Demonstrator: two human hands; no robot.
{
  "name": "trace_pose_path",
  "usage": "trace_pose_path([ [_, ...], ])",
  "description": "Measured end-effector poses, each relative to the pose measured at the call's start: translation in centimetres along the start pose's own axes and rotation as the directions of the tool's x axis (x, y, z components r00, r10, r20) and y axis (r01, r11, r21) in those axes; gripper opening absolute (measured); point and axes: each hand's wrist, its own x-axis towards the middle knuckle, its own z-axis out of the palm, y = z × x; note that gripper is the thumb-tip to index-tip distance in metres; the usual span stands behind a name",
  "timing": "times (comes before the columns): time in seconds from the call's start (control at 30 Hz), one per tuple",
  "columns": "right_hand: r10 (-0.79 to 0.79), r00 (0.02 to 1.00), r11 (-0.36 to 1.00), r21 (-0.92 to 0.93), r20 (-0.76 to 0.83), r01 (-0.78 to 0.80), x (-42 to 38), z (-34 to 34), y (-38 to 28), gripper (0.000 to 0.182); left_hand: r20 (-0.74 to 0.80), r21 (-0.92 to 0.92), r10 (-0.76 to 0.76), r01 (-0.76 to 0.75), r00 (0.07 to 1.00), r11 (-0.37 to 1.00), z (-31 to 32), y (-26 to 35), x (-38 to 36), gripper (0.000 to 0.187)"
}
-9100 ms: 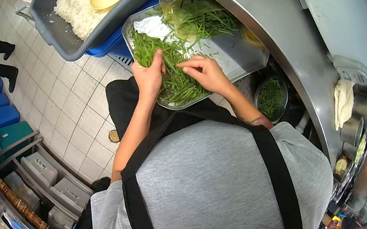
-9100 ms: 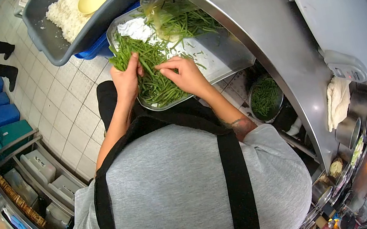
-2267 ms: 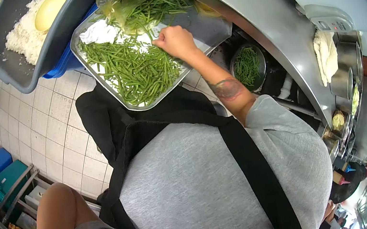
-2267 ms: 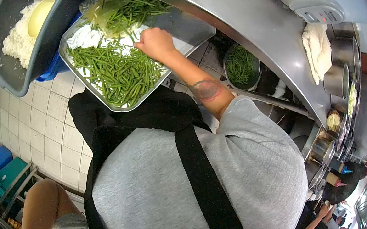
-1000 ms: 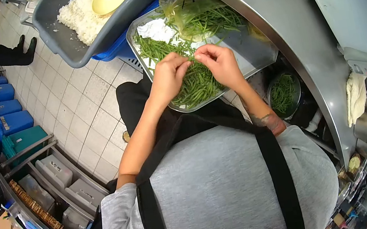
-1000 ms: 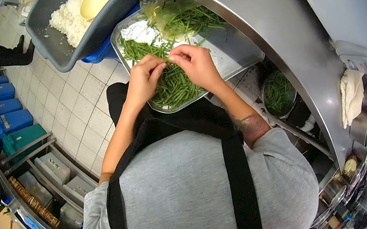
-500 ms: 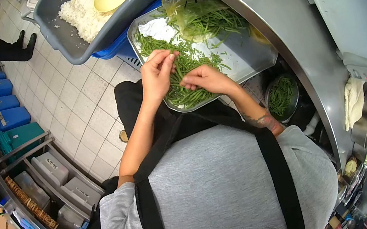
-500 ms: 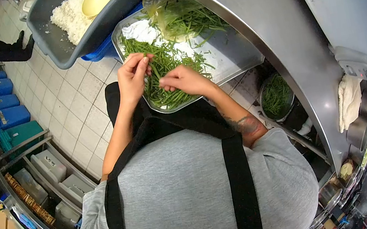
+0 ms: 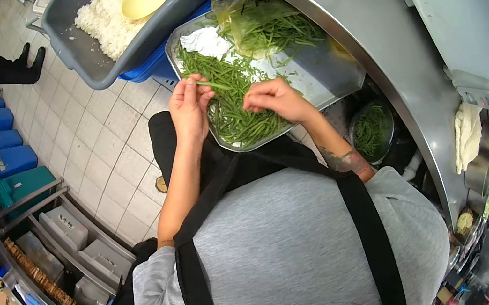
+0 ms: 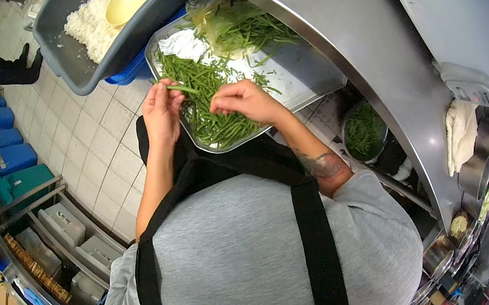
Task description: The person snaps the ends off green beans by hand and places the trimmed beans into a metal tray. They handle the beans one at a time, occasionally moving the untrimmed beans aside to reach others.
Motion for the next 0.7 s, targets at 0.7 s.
trace_pose_path([
  [0.7,-0.363,0.857,0.618,-0.783,-0.367,-0.073,0.2,-3.6,1.6,0.01,0.14,0.671,-0.075,-0.039,0.987,0.741,2.6,-2.3,-2.7,0.013],
])
